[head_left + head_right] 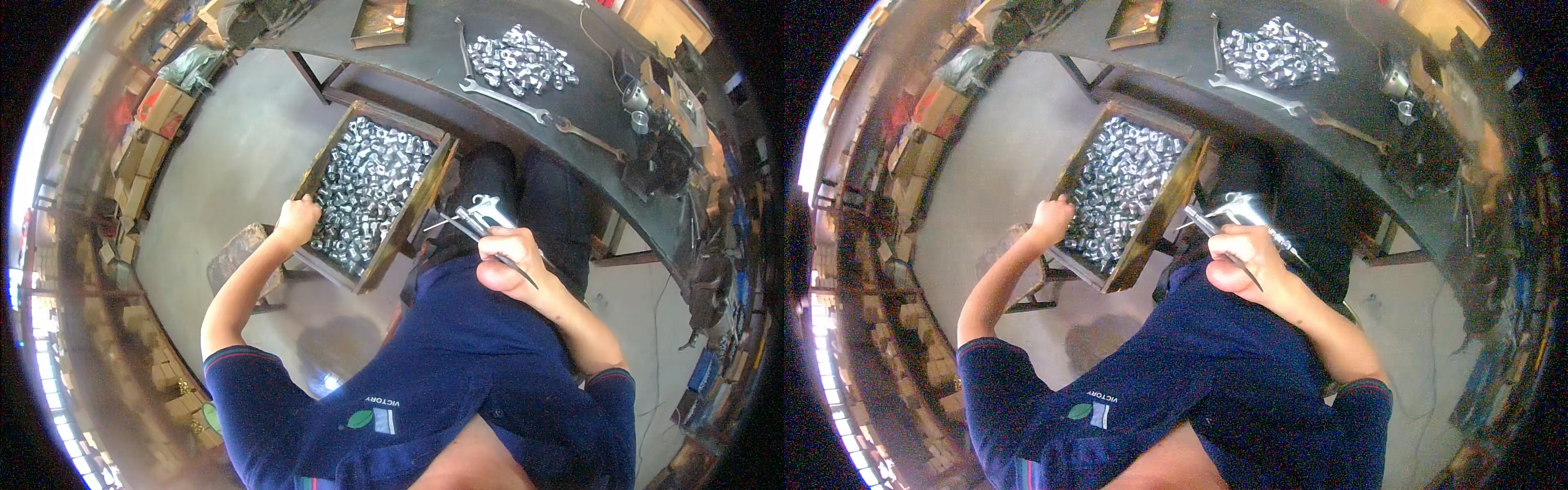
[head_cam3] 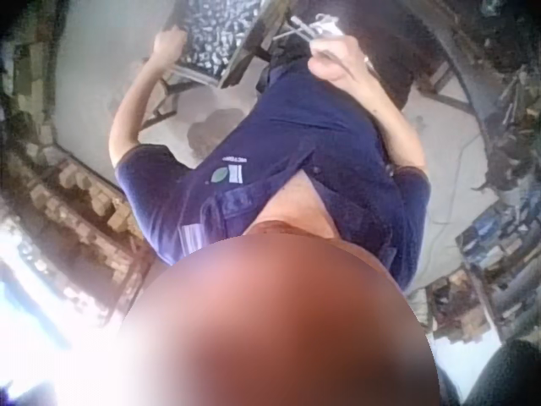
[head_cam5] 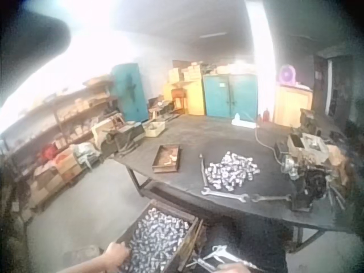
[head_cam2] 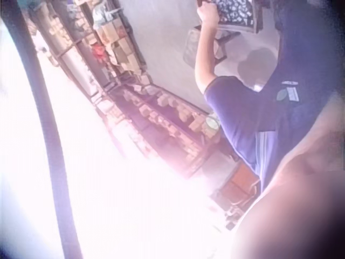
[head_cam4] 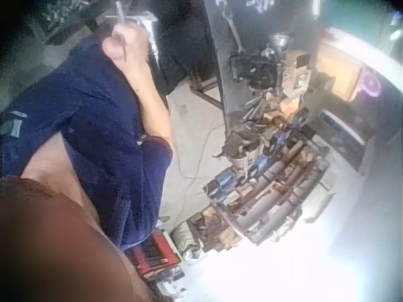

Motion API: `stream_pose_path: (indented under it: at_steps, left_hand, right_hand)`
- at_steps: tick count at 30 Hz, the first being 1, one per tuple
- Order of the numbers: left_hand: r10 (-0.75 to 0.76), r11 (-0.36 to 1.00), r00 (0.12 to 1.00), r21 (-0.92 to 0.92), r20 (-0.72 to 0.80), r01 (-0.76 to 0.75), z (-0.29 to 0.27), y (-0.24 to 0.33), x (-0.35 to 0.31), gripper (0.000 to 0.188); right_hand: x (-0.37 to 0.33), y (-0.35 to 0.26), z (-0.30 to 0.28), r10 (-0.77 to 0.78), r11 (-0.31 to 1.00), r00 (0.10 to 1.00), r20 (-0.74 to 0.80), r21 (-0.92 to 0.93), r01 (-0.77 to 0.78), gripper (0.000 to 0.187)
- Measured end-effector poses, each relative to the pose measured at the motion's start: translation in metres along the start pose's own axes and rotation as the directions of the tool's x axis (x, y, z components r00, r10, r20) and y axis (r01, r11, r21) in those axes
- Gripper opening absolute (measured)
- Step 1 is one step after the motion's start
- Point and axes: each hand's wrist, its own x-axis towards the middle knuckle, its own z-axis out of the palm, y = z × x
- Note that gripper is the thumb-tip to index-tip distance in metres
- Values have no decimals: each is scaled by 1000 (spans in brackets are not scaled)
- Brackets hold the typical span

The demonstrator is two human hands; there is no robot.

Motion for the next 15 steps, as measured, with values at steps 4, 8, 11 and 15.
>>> stream_pose_path:
  at_steps: [4,8,11,15]
  left_hand:
    - [-167,668,986,-735,1,114,-16,-3,-10,29]
    - [-176,-481,984,-873,7,-80,-41,31,-25,37]
    - [-165,-773,984,-610,-71,-173,-60,81,-30,29]
    - [-78,-918,990,-380,-118,-117,-88,130,-28,26]
  right_hand:
    - [3,-5,-2,1,1000,999,40,8,-1,17]
    - [6,-6,8,26,994,998,60,103,-32,21]
    - [12,-7,11,-23,999,993,117,50,17,19]
    - [16,-4,14,-59,998,987,150,3,59,18]
